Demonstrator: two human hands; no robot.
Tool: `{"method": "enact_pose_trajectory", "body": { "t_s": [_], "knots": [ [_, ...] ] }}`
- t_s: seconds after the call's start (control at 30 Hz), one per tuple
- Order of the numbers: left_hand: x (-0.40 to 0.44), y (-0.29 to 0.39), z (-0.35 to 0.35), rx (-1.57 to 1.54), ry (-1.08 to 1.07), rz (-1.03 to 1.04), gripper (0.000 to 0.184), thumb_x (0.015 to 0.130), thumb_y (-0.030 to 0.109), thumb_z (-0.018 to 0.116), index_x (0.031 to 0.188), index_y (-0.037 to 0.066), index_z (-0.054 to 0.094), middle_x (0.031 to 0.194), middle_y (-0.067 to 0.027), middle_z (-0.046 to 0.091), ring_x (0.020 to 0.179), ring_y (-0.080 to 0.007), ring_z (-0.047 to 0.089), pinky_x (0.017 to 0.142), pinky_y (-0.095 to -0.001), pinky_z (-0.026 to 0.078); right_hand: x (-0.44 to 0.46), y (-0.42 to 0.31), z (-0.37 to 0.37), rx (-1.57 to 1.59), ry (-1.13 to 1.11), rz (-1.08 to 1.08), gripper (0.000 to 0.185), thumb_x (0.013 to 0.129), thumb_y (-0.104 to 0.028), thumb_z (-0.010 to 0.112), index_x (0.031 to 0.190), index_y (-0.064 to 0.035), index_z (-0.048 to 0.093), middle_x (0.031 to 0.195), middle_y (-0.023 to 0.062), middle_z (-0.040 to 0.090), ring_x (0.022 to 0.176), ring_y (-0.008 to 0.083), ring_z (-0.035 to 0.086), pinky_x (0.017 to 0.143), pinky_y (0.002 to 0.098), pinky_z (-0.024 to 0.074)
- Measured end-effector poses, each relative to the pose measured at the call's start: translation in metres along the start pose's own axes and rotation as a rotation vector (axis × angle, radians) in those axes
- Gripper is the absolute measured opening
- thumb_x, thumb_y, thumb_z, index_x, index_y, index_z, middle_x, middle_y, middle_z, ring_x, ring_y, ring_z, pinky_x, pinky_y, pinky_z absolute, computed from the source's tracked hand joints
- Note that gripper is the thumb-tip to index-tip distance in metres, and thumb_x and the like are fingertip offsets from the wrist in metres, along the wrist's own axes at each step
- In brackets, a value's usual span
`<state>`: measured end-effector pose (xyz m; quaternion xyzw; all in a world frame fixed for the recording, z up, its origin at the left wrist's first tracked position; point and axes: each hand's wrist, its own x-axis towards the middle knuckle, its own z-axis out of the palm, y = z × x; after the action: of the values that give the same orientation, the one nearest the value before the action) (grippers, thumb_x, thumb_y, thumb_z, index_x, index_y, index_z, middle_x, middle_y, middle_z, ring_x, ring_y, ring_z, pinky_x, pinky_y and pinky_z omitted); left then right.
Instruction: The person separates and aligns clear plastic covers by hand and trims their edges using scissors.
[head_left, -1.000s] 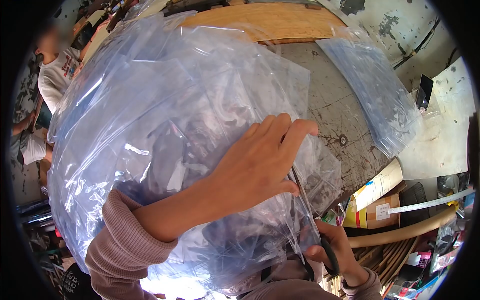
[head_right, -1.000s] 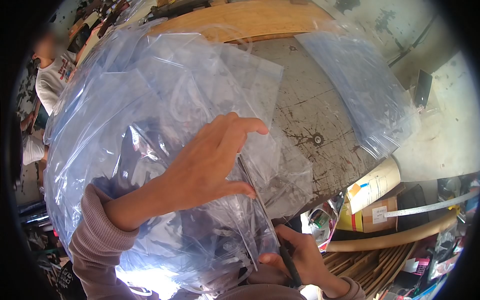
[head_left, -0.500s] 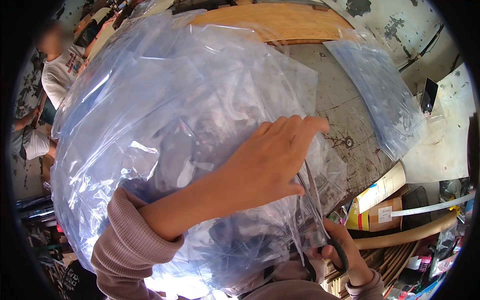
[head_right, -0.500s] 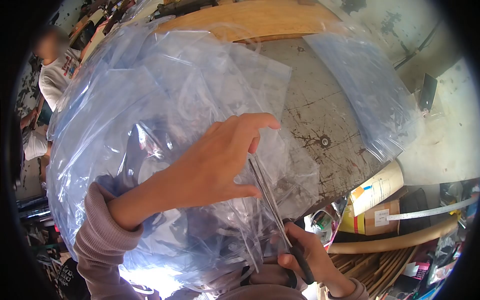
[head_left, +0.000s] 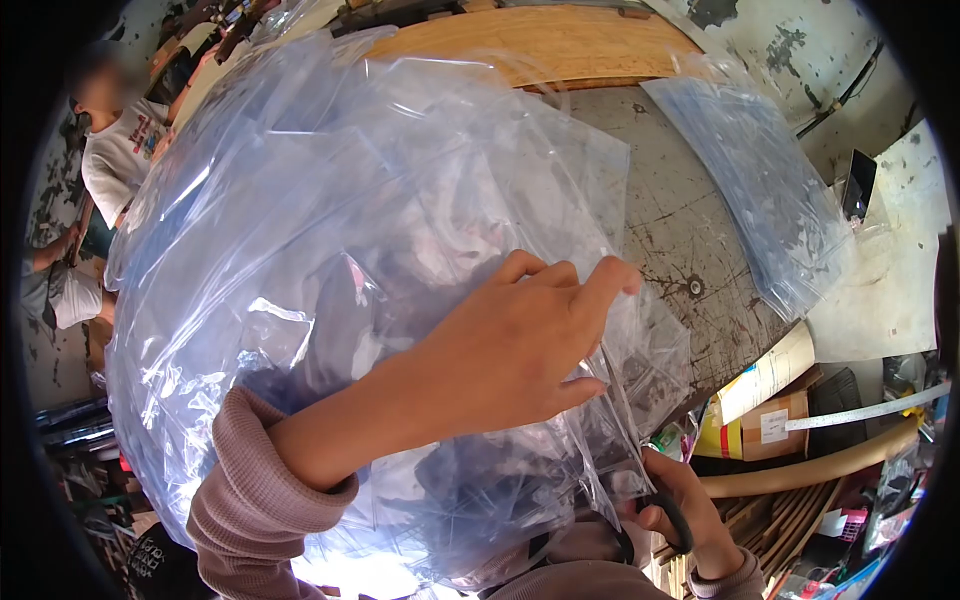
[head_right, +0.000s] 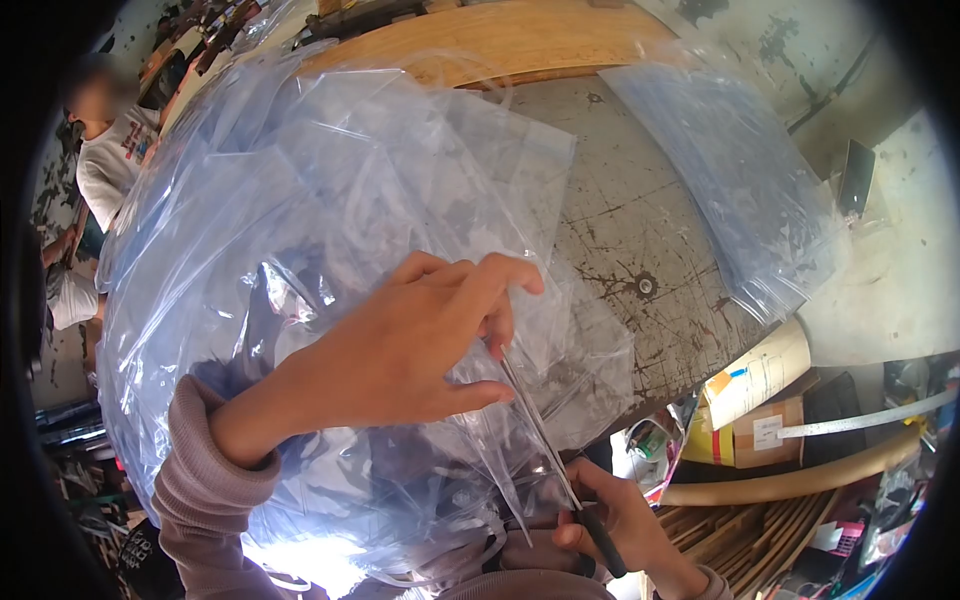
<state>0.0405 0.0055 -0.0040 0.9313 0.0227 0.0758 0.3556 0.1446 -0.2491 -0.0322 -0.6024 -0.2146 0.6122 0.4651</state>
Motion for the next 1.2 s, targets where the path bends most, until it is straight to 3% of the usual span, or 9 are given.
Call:
{"method": "enact_pose_trajectory", "body": {
  "t_s": [0.07,0.13,0.17,0.23,0.33,0.57,0.97,1.2],
  "knots": [
    [0.000,0.000,-0.001,-0.027,-0.020,0.002,0.052,0.075,0.018,0.071,0.119,0.010,0.044,0.086,-0.0012,0.053,0.084,-0.0187,0.053,0.087,-0.0352,0.034,-0.004,0.004,-0.004,-0.009,-0.004,0.021,0.063,0.074,-0.050,0.074,0.104,0.0007,0.053,0.080,-0.0006,0.052,0.073,0.0057,0.048,0.065,0.0205,0.0380],
    [-0.002,-0.001,-0.001,0.128,-0.060,0.093,0.025,0.080,0.023,0.067,0.101,0.012,0.059,0.084,-0.0001,0.053,0.084,-0.0178,0.050,0.086,-0.0350,0.032,-0.007,0.005,-0.007,-0.001,0.066,-0.034,0.063,0.073,-0.049,0.075,0.104,0.0006,0.053,0.078,-0.0001,0.053,0.071,0.0063,0.050,0.064,0.0215,0.0396],
    [-0.002,-0.002,0.000,0.129,-0.062,0.096,0.025,0.080,0.023,0.067,0.101,0.012,0.059,0.084,-0.0001,0.053,0.084,-0.0178,0.050,0.086,-0.0350,0.032,-0.009,0.005,-0.011,0.001,0.068,-0.035,0.063,0.073,-0.049,0.075,0.104,0.0006,0.053,0.078,-0.0001,0.053,0.071,0.0063,0.050,0.064,0.0215,0.0396],
    [-0.004,-0.004,0.003,0.155,-0.048,0.143,0.013,0.083,0.026,0.064,0.084,0.013,0.065,0.082,0.0007,0.051,0.084,-0.0177,0.047,0.085,-0.0355,0.031,-0.011,0.002,-0.017,-0.079,0.033,0.004,0.060,0.074,-0.046,0.075,0.105,-0.0003,0.052,0.075,0.0001,0.054,0.071,0.0067,0.051,0.064,0.0225,0.0410],
    [-0.003,-0.005,0.005,0.139,-0.026,0.159,0.016,0.084,0.028,0.063,0.079,0.013,0.066,0.081,0.0008,0.050,0.085,-0.0178,0.046,0.086,-0.0355,0.029,-0.013,-0.007,-0.014,-0.097,-0.019,0.025,0.055,0.075,-0.042,0.076,0.104,-0.0015,0.052,0.072,0.0001,0.055,0.071,0.0071,0.052,0.065,0.0223,0.0418],
    [-0.001,-0.006,0.004,0.079,-0.016,0.152,0.015,0.082,0.027,0.065,0.080,0.013,0.066,0.082,0.0011,0.050,0.084,-0.0173,0.047,0.085,-0.0346,0.029,-0.006,-0.003,-0.014,-0.181,-0.072,0.007,0.050,0.076,-0.038,0.076,0.102,-0.0018,0.052,0.072,0.0001,0.055,0.069,0.0069,0.052,0.063,0.0230,0.0441],
    [0.001,-0.005,0.003,0.022,-0.007,0.089,0.011,0.075,0.017,0.071,0.077,0.012,0.061,0.082,-0.0003,0.050,0.086,-0.0188,0.048,0.084,-0.0338,0.031,-0.003,0.003,-0.013,-0.088,-0.127,0.031,0.052,0.076,-0.044,0.074,0.098,-0.0020,0.052,0.071,-0.0002,0.055,0.067,0.0059,0.051,0.059,0.0218,0.0424],
    [0.002,-0.002,0.004,0.069,0.062,0.075,0.046,0.068,0.019,0.076,0.105,0.012,0.049,0.091,-0.0037,0.047,0.089,-0.0229,0.046,0.082,-0.0357,0.034,0.005,0.004,-0.011,-0.225,-0.090,-0.068,0.050,0.078,-0.041,0.073,0.100,-0.0012,0.053,0.068,0.0000,0.052,0.063,0.0060,0.047,0.057,0.0223,0.0397]
  ]
}}
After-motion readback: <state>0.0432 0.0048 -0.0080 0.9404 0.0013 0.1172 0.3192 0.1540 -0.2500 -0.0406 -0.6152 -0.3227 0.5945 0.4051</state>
